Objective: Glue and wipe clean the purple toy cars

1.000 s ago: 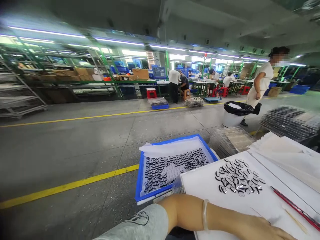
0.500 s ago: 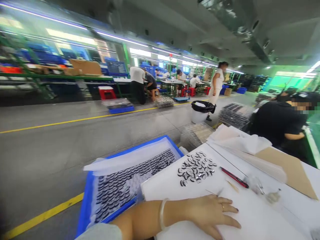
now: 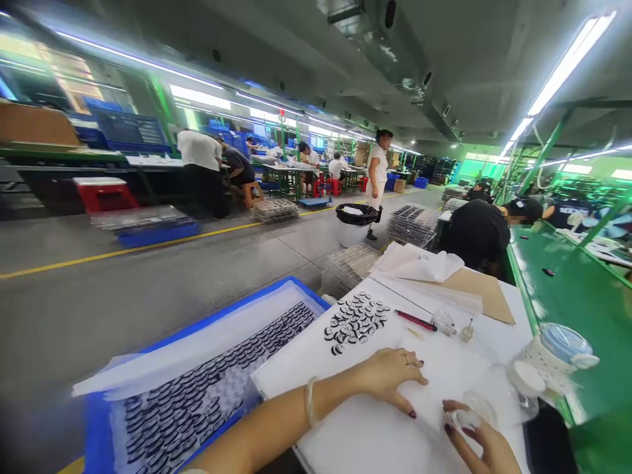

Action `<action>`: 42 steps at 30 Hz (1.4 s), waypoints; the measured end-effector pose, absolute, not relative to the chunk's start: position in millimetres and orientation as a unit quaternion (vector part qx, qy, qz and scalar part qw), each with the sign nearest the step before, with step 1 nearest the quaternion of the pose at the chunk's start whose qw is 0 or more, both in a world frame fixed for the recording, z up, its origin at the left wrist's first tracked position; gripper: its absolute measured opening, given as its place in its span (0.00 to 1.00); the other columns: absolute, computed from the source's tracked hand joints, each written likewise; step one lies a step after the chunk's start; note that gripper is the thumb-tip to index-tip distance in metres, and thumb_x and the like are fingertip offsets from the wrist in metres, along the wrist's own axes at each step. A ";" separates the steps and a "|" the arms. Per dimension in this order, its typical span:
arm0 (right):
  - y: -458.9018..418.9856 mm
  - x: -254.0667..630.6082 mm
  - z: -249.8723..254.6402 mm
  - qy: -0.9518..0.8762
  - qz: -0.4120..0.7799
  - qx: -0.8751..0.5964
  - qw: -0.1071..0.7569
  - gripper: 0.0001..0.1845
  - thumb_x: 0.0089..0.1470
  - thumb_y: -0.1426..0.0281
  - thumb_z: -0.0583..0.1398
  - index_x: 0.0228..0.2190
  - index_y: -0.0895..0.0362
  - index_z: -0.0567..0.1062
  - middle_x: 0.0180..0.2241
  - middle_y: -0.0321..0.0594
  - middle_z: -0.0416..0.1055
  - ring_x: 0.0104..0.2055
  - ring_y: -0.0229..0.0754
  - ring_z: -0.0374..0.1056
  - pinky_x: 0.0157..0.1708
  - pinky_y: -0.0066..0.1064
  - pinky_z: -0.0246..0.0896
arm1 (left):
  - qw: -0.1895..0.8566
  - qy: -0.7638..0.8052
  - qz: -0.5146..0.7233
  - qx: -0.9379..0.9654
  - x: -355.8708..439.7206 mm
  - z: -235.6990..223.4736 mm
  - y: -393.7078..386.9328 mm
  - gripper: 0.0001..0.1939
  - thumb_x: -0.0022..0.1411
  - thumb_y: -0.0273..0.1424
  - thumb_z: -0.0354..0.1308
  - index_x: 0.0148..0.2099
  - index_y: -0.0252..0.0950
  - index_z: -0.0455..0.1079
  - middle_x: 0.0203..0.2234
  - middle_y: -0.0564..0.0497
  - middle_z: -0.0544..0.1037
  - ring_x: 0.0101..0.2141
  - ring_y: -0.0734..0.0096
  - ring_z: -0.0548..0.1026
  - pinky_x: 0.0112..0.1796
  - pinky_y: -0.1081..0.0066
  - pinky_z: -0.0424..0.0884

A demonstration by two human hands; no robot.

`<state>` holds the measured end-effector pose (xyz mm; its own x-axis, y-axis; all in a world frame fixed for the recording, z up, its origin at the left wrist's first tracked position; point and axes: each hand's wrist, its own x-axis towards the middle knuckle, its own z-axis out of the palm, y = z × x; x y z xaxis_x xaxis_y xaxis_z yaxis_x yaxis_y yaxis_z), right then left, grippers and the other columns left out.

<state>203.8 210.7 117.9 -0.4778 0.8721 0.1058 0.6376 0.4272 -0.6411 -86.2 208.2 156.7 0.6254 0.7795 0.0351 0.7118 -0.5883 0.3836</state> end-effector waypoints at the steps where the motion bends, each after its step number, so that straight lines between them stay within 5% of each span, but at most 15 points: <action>1: 205.1 197.9 128.8 -0.809 0.281 -0.468 0.215 0.27 0.53 0.47 0.59 0.44 0.53 0.81 0.51 0.44 0.75 0.51 0.51 0.74 0.48 0.33 0.74 | 0.162 0.427 0.093 0.885 -84.1 159.4 208.0 0.32 0.57 0.49 0.64 0.62 0.46 0.66 0.64 0.44 0.66 0.61 0.53 0.66 0.55 0.51 0.68; 6: 145.1 183.9 180.9 -0.791 0.258 -0.518 0.197 0.32 0.53 0.46 0.59 0.51 0.53 0.75 0.54 0.45 0.72 0.55 0.51 0.70 0.55 0.42 0.69 | 0.125 0.445 0.123 0.878 -79.8 168.2 181.3 0.35 0.55 0.41 0.68 0.63 0.47 0.64 0.67 0.43 0.59 0.66 0.45 0.57 0.61 0.36 0.52; 9: 80.8 204.4 179.3 -0.721 0.203 -0.599 0.282 0.33 0.53 0.45 0.57 0.55 0.48 0.71 0.58 0.40 0.69 0.58 0.50 0.67 0.46 0.36 0.73 | 0.107 0.463 0.185 0.860 -87.3 160.7 142.3 0.36 0.60 0.41 0.65 0.67 0.47 0.58 0.69 0.44 0.55 0.68 0.48 0.53 0.63 0.41 0.53; 12: 2.1 241.4 142.3 -0.590 0.126 -0.710 0.363 0.32 0.49 0.42 0.56 0.48 0.48 0.76 0.53 0.38 0.73 0.54 0.53 0.69 0.34 0.34 0.71 | 0.105 0.506 0.233 0.824 -99.9 141.6 100.0 0.23 0.67 0.39 0.56 0.62 0.41 0.66 0.61 0.44 0.68 0.61 0.56 0.66 0.59 0.55 0.64; 16: -95.0 282.2 84.1 -0.418 0.040 -0.849 0.320 0.32 0.41 0.41 0.54 0.38 0.49 0.80 0.43 0.42 0.77 0.39 0.57 0.72 0.36 0.47 0.67 | 0.120 0.551 0.244 0.789 -112.3 115.5 69.6 0.11 0.69 0.33 0.52 0.43 0.36 0.75 0.41 0.46 0.78 0.44 0.66 0.76 0.47 0.66 0.72; 19: -135.3 290.7 65.8 -0.327 -0.003 -0.895 0.305 0.29 0.42 0.46 0.53 0.35 0.51 0.80 0.41 0.48 0.76 0.41 0.60 0.70 0.39 0.49 0.64 | 0.124 0.569 0.244 0.775 -114.2 105.7 69.1 0.11 0.69 0.35 0.54 0.41 0.33 0.73 0.39 0.47 0.77 0.41 0.68 0.75 0.46 0.62 0.73; 24: -139.2 281.8 64.9 -0.338 -0.023 -0.872 0.354 0.28 0.45 0.49 0.52 0.38 0.54 0.79 0.41 0.47 0.76 0.44 0.55 0.70 0.45 0.45 0.62 | 0.125 0.566 0.247 0.777 -113.8 103.4 73.9 0.13 0.69 0.39 0.56 0.45 0.33 0.71 0.42 0.47 0.76 0.41 0.68 0.75 0.45 0.62 0.74; 31: -139.7 272.7 63.9 -0.409 -0.037 -0.855 0.316 0.27 0.49 0.48 0.51 0.35 0.52 0.79 0.42 0.45 0.75 0.44 0.55 0.67 0.39 0.43 0.60 | 0.117 0.560 0.262 0.777 -115.2 104.3 68.9 0.13 0.69 0.39 0.56 0.44 0.33 0.71 0.40 0.48 0.76 0.40 0.69 0.74 0.44 0.62 0.74; 42: -148.4 273.5 66.5 -0.427 -0.043 -0.865 0.261 0.26 0.55 0.46 0.50 0.36 0.50 0.78 0.45 0.44 0.75 0.47 0.61 0.70 0.38 0.50 0.66 | 0.127 0.567 0.272 0.767 -115.0 107.3 63.9 0.07 0.65 0.33 0.55 0.39 0.38 0.73 0.36 0.49 0.73 0.39 0.65 0.72 0.40 0.68 0.68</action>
<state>273.5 -148.4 66.5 0.6313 0.7161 0.2978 0.7614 -0.4993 -0.4135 -115.0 63.9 107.3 0.2083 0.9392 0.2729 0.8013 -0.3239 0.5030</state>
